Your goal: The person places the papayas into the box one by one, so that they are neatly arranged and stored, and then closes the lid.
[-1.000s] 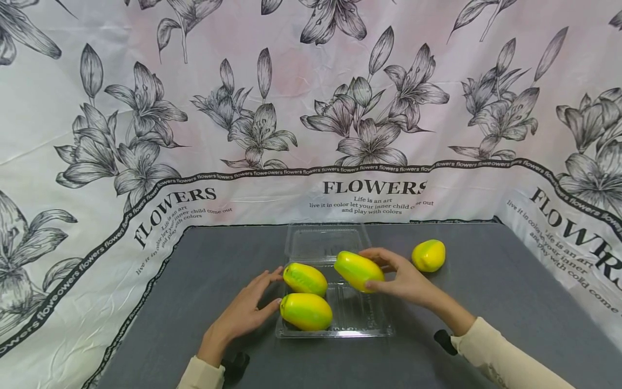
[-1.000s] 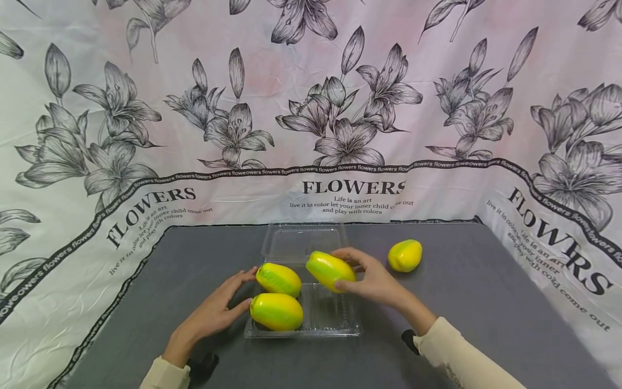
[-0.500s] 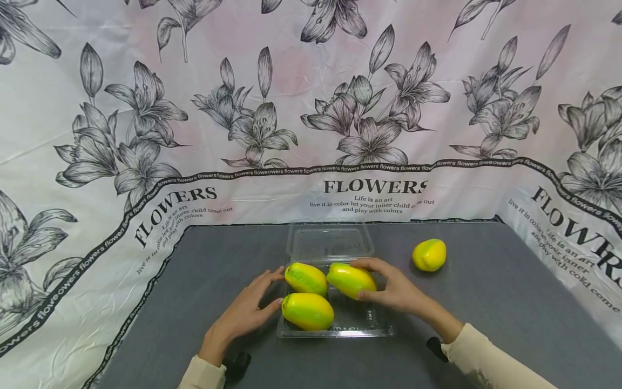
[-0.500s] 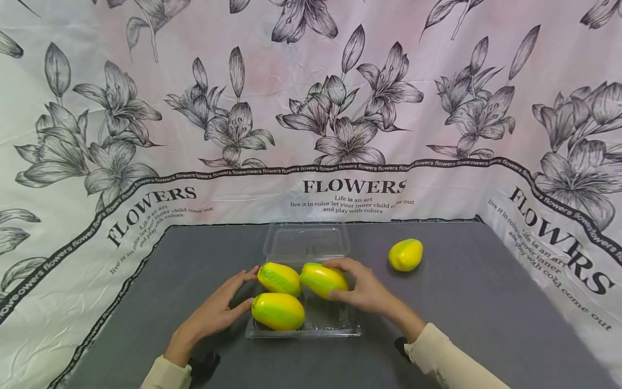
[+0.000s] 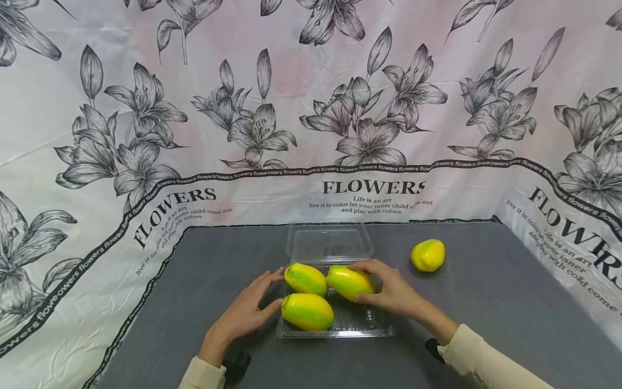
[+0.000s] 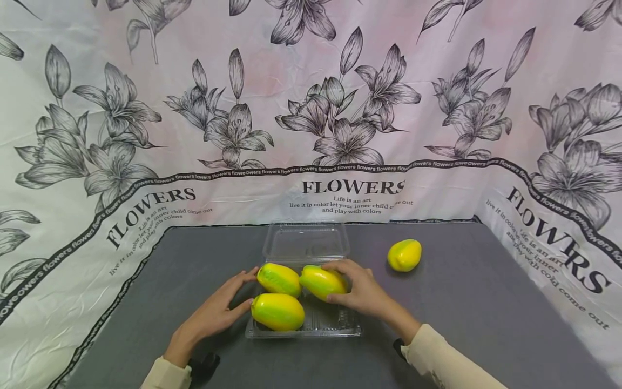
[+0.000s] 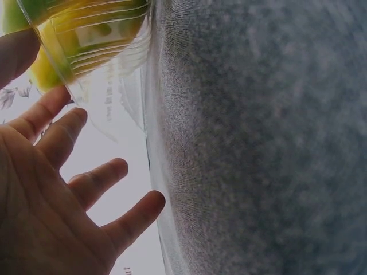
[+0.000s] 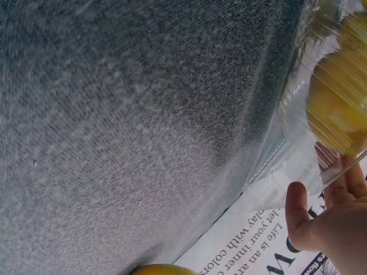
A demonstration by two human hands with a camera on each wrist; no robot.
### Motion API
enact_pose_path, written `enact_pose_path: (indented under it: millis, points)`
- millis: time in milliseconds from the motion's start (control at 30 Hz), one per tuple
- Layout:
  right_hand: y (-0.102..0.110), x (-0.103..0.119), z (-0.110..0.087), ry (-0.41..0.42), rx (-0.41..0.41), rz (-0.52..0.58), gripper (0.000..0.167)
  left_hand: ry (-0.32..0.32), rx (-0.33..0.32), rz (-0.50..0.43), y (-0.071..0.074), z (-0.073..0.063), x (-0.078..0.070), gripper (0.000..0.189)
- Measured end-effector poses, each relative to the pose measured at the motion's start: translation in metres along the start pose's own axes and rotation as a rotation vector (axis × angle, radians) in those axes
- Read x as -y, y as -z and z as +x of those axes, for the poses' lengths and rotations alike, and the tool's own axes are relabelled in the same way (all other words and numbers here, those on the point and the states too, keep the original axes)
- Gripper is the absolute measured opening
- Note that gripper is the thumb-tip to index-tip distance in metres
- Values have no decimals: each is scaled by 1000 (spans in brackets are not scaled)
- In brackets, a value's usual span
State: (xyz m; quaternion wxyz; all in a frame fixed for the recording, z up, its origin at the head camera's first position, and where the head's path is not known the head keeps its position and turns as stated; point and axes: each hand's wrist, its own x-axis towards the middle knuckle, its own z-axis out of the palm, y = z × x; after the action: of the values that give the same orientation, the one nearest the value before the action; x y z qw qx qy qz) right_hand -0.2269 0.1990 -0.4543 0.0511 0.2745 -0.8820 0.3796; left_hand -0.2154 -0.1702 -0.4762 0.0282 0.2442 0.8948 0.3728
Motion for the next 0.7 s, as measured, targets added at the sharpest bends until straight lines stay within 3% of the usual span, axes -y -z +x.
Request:
enact_pose_path:
  millis: [700]
  points:
    - [-1, 6, 1, 0, -2, -2, 62, -5, 1, 4, 0, -1, 0, 50]
